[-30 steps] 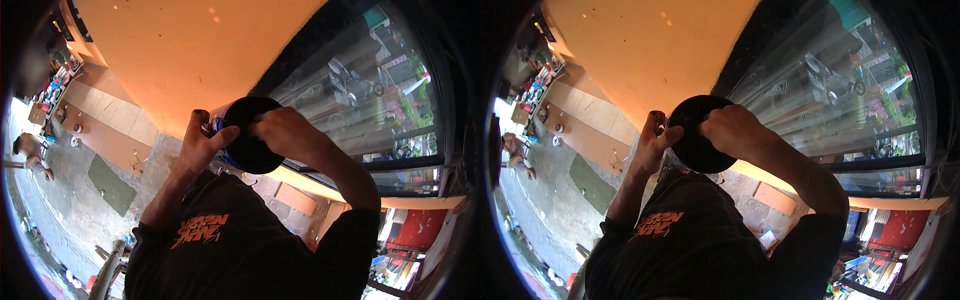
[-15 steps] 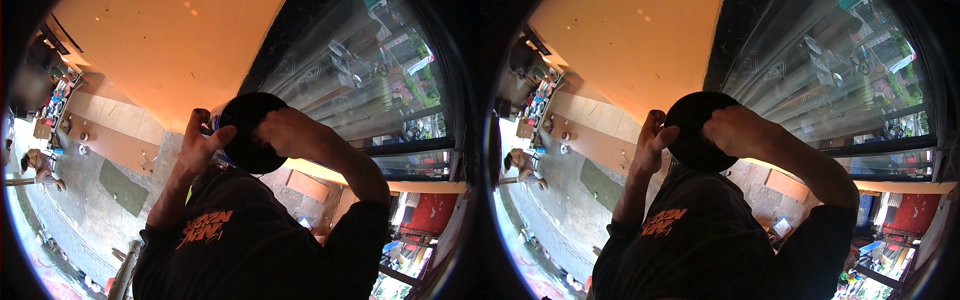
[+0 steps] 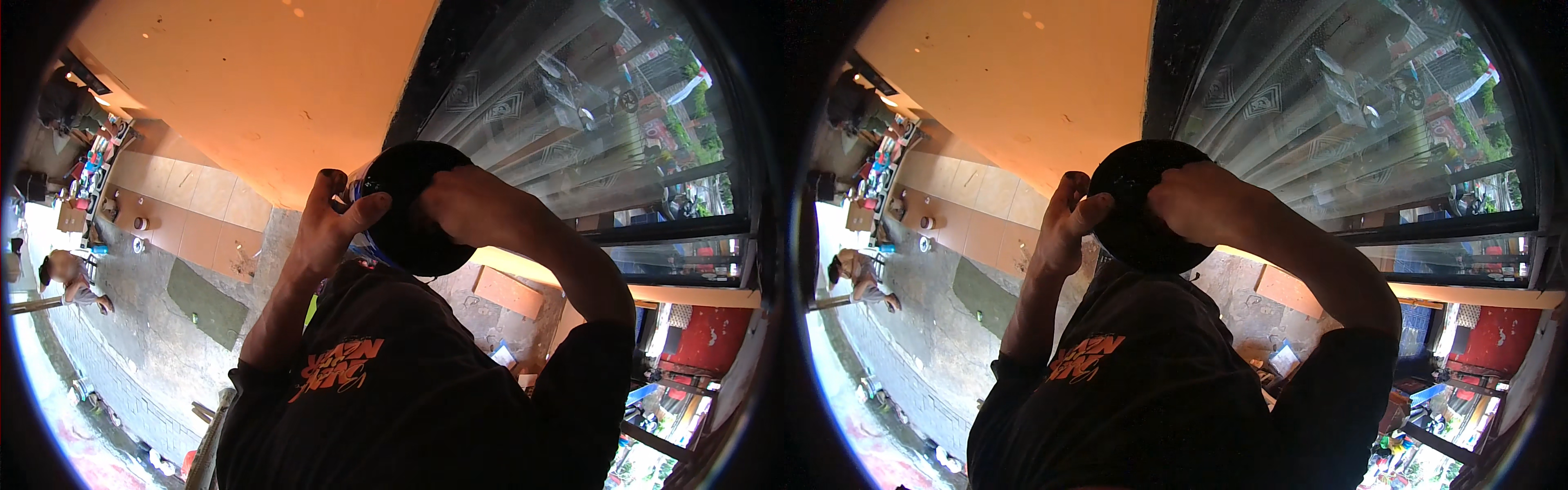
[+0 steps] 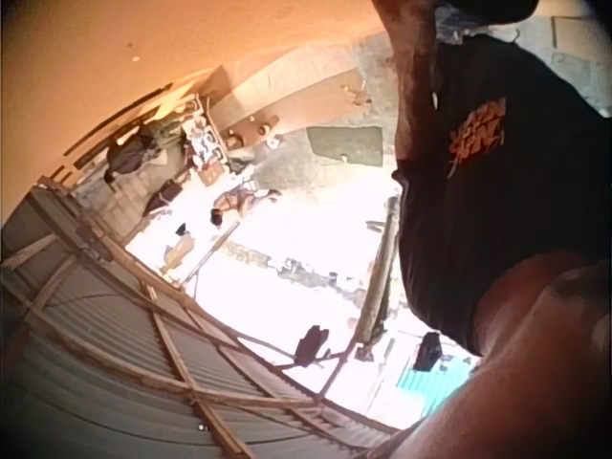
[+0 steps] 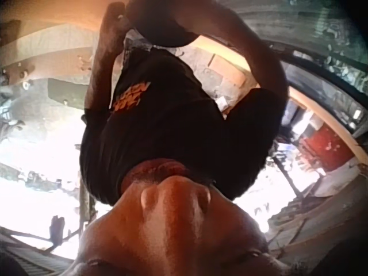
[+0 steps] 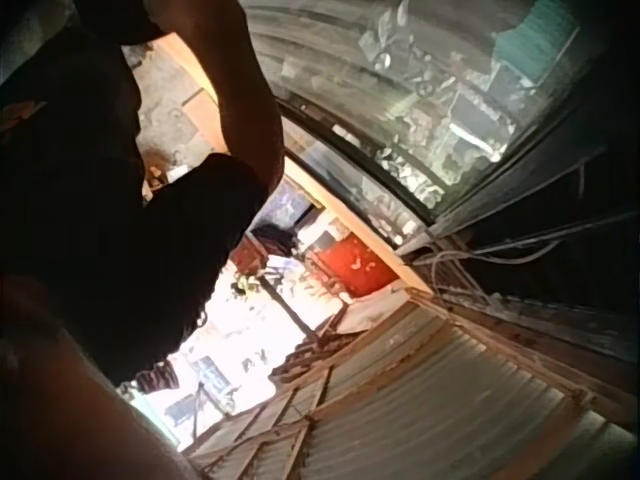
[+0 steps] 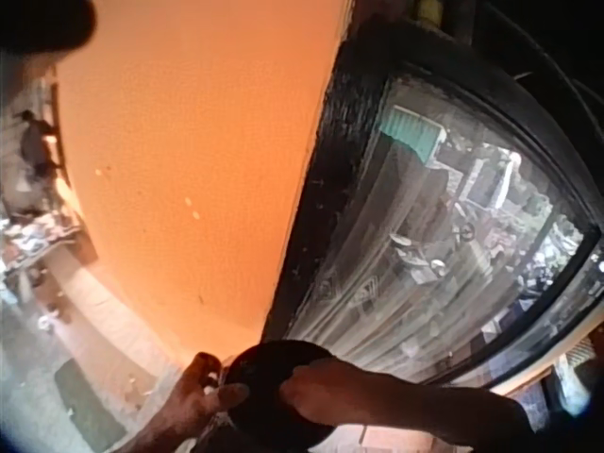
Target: The person paints a metal window frame black using a paintbrush and a paint can. They repeatedly dip the brush into the can and apply paint to the upper and side sections of the frame, working around the glass and adjacent wall.
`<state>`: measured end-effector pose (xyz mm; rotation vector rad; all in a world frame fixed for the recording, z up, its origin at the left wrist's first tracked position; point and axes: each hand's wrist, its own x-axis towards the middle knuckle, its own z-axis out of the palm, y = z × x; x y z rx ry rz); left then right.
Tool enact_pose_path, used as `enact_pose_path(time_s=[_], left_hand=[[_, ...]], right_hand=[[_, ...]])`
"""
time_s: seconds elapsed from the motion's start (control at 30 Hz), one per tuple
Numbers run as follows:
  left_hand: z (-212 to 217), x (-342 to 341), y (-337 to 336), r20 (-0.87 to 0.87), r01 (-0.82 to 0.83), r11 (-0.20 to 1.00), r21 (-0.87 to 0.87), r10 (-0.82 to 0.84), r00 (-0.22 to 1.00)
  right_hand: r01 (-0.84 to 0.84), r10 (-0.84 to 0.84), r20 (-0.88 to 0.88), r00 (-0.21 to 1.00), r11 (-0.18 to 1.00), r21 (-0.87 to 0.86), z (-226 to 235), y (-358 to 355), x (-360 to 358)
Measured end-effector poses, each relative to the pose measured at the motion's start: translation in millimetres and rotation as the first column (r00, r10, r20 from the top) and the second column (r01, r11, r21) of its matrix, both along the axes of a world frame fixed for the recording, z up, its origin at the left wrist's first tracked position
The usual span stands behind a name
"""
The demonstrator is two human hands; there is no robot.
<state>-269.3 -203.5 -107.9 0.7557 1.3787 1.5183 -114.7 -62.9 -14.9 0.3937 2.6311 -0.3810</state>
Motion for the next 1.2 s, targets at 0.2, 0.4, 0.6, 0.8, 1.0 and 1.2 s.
enact_pose_path(time_s=[0.2, 0.4, 0.6, 0.8, 1.0, 1.2], left_hand=[[-3, 1, 0, 0.03, 0.021, 1.0, -0.013, -0.02, 0.999], [-10, 3, 3, 0.038, 0.049, 0.999, -0.008, -0.049, 0.998], [-10, 4, 2, 0.062, 0.042, 0.998, -0.048, -0.039, 0.997], [-10, -4, 2, 0.12, 0.05, 0.998, -0.047, -0.044, 0.992], [-8, -11, -6, 0.05, 0.051, 0.993, -0.11, -0.046, 0.998], [-15, -22, -24, 0.121, -0.044, 0.996, -0.081, 0.054, 0.991]], right_hand=[[-0.04, 0.04, 0.012, 0.999, 0.999, -0.016, -3, 0, 8], [-0.016, 0.0, -0.17, 0.985, 0.995, -0.095, -10, -2, 12], [0.079, -0.075, -0.152, 0.985, 0.997, 0.016, -4, 9, 11], [0.048, -0.042, -0.106, 0.993, 0.998, 0.048, -12, 3, 10], [0.017, -0.047, -0.241, 0.969, 0.992, -0.126, -8, 9, 4], [0.026, -0.088, -0.38, 0.921, 0.986, -0.166, 18, 16, -3]])
